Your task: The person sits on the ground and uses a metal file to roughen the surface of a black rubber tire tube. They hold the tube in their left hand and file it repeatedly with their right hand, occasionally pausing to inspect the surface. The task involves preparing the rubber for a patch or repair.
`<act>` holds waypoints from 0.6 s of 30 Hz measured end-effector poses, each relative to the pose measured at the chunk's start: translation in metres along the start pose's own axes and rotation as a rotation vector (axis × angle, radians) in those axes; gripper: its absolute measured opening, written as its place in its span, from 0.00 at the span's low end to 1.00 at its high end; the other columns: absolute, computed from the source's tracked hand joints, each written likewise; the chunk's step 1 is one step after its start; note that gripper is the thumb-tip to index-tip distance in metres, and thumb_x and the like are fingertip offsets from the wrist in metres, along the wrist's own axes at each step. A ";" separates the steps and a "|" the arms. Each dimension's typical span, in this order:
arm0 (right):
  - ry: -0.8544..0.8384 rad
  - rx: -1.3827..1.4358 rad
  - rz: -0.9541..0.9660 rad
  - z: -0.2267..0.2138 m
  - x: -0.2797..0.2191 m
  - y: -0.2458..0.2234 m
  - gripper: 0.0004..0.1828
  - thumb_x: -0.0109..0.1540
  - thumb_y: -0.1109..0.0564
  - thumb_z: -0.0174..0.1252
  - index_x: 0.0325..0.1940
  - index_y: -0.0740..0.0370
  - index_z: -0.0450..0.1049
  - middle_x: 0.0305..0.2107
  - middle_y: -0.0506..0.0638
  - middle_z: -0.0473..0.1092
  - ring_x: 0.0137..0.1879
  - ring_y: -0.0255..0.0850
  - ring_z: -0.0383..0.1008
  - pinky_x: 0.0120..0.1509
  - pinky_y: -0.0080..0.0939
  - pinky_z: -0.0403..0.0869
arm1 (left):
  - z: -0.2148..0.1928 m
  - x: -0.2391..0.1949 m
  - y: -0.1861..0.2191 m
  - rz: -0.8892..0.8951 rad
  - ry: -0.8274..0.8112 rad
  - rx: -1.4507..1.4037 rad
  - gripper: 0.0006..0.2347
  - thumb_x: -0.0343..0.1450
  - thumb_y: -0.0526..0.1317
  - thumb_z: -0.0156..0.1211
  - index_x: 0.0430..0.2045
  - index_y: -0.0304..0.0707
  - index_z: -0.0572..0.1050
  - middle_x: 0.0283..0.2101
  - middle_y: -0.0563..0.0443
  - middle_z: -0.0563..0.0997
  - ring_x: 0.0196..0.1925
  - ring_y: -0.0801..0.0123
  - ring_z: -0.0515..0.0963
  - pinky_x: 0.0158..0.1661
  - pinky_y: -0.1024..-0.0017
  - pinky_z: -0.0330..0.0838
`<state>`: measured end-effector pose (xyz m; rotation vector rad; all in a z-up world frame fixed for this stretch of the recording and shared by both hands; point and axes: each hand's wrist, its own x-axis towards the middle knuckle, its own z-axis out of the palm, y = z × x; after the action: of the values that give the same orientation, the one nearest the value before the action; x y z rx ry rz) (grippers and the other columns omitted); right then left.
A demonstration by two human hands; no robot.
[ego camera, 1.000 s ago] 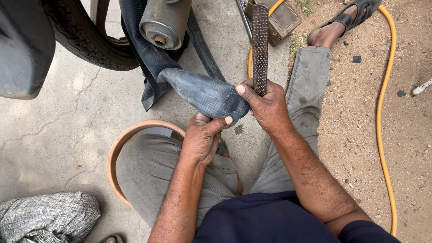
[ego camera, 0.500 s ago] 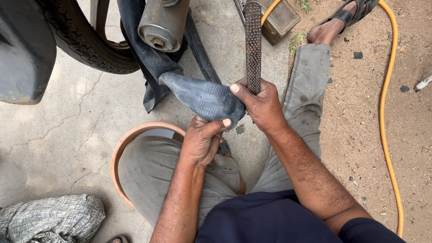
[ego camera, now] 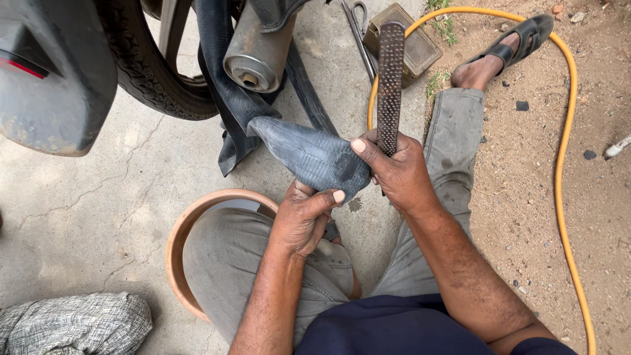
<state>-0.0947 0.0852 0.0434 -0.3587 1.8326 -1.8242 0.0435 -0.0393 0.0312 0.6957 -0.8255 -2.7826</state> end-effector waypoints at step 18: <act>0.028 0.069 0.061 -0.003 0.003 0.002 0.14 0.63 0.52 0.66 0.40 0.68 0.78 0.20 0.44 0.71 0.22 0.27 0.65 0.24 0.29 0.65 | -0.005 0.002 0.015 0.084 0.048 0.332 0.15 0.66 0.26 0.67 0.47 0.26 0.77 0.44 0.44 0.84 0.48 0.66 0.82 0.53 0.68 0.76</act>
<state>-0.0984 0.0867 0.0404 -0.2509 1.7742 -1.8542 0.0439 -0.0545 0.0346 0.7538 -1.2911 -2.5690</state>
